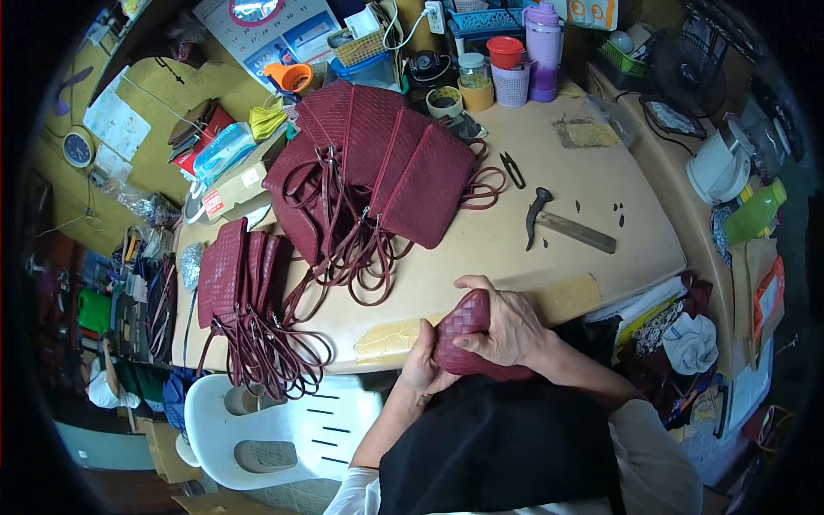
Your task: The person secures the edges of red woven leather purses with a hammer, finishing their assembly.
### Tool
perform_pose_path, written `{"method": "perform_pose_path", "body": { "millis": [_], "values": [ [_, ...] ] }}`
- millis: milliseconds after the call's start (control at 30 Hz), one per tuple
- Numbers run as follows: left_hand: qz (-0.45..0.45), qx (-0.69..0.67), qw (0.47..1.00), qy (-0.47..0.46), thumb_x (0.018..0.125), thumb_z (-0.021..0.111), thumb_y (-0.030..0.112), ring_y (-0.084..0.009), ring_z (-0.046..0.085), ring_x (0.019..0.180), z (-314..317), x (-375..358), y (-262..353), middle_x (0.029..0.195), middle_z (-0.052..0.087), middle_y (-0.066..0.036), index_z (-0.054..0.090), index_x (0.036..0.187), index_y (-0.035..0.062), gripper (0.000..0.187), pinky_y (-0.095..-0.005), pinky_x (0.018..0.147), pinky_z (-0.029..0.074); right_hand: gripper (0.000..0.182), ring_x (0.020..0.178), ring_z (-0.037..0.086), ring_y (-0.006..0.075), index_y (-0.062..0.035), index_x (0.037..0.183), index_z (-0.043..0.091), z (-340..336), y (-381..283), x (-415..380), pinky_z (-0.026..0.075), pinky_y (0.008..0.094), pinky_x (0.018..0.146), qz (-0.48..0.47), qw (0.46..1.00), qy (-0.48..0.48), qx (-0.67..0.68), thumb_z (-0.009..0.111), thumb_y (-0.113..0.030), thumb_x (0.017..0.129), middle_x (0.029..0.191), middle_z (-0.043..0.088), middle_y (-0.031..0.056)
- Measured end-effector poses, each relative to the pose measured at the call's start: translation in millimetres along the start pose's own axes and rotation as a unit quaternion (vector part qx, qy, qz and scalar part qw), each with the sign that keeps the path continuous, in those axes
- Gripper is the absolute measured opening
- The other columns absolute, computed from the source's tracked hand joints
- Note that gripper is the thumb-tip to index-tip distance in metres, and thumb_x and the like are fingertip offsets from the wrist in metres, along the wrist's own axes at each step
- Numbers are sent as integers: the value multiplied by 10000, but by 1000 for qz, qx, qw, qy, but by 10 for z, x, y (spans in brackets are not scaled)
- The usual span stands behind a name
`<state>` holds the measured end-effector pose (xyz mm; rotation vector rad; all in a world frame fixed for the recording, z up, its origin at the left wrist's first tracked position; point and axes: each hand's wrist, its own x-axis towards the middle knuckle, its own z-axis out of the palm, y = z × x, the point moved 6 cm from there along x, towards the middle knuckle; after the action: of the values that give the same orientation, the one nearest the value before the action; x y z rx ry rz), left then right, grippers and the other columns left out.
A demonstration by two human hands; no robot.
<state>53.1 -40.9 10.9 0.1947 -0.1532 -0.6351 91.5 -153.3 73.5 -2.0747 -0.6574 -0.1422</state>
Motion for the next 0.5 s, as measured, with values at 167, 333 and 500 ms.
{"method": "perform_pose_path", "body": {
  "millis": [167, 333, 500],
  "values": [
    [62, 55, 991, 108, 932, 432, 559, -363, 432, 1286, 28, -46, 79, 1406, 419, -208, 327, 1414, 5, 742, -565, 1076, 316, 566, 701, 626, 414, -1, 1057, 523, -84, 17, -38, 495, 454, 651, -7, 985, 153, 78, 426, -548, 945, 763, 627, 203],
    [64, -137, 988, 27, 954, 447, 457, -353, 469, 1256, 21, 23, -11, 1345, 500, -194, 444, 1342, -3, 601, -550, 1077, 322, 366, 633, 587, 430, 12, 853, 553, 32, 131, -64, 453, 439, 553, -4, 997, 50, 58, 470, -319, 985, 610, 558, 205],
    [36, 44, 997, 55, 951, 424, 514, -331, 464, 1263, -139, -100, 45, 1362, 481, -182, 367, 1396, 3, 679, -514, 1086, 325, 362, 623, 596, 419, 14, 818, 569, 24, 156, -96, 458, 450, 549, -52, 988, 139, 50, 484, -298, 980, 632, 577, 215]
  ]
}}
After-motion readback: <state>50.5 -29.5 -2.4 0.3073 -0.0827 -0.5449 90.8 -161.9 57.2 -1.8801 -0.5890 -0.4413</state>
